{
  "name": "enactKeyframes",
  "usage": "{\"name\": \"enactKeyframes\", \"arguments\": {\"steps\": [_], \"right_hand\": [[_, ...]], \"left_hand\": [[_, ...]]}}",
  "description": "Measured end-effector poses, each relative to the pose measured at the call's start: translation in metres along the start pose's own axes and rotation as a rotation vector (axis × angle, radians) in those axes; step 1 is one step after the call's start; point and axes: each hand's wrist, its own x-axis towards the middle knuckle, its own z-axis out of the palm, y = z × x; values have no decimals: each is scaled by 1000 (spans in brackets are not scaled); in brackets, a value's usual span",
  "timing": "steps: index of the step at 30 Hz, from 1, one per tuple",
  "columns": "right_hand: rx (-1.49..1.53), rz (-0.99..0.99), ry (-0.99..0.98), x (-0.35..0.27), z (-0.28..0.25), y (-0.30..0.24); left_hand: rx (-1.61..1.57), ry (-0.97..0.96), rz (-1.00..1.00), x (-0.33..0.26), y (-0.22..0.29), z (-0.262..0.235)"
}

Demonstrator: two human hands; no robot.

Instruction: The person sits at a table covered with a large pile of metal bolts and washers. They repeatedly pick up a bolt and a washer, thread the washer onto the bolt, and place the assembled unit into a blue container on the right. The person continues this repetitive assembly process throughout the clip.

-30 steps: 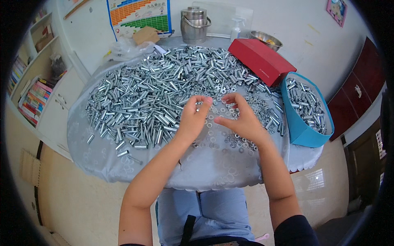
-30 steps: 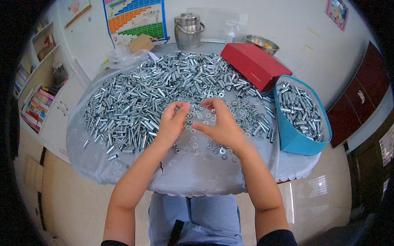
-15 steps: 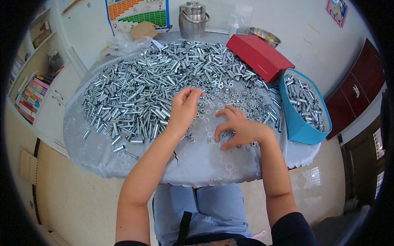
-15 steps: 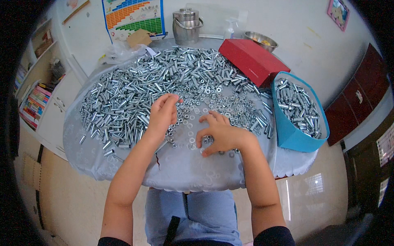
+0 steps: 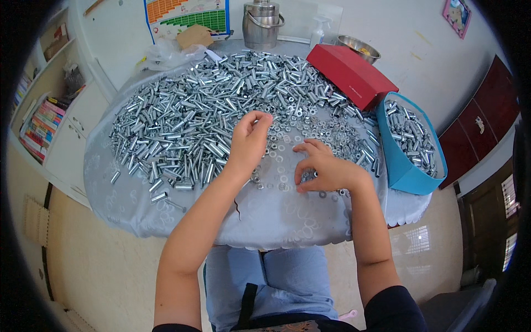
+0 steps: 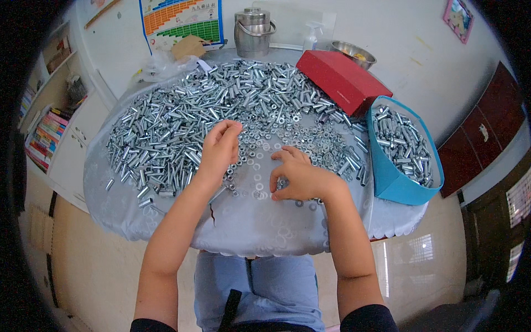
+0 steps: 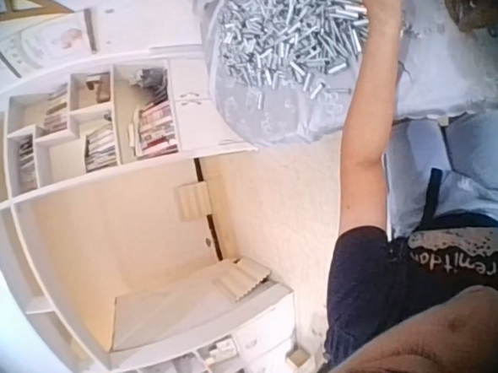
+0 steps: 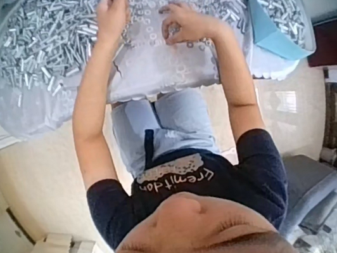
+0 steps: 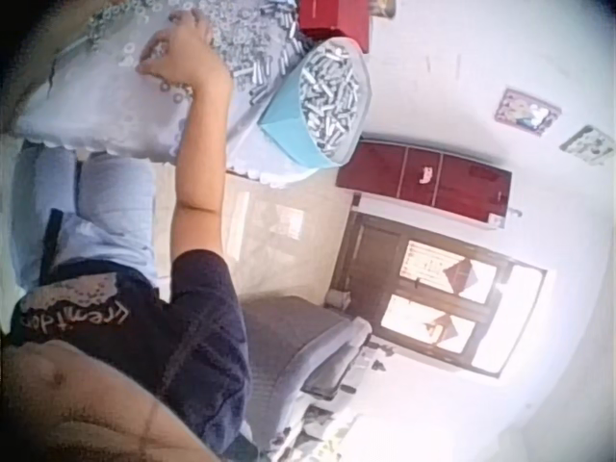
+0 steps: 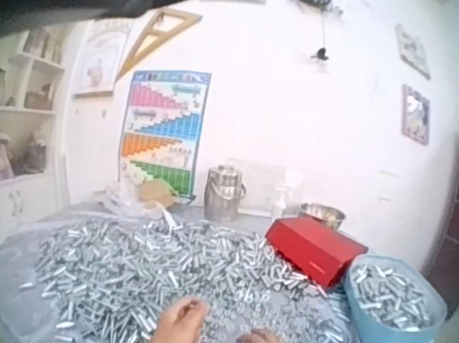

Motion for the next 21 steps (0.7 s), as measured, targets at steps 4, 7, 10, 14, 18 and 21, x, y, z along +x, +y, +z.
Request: {"name": "enactKeyframes", "arguments": {"steps": [4, 7, 10, 14, 18, 21], "right_hand": [[14, -11, 7, 0, -1, -1], [16, -39, 31, 0, -1, -2], [5, -65, 38, 0, -3, -7], [21, -111, 107, -3, -3, -15], [243, 12, -79, 4, -7, -17], [428, -24, 142, 6, -6, -19]], "left_hand": [[-10, -18, -22, 0, 0, -5], [-13, -18, -24, 0, 0, -3], [-3, -10, -9, 1, -4, -2], [3, -34, 6, 3, -8, -5], [40, -6, 0, 2, -5, 0], [62, -11, -50, -2, 0, 1]]}}
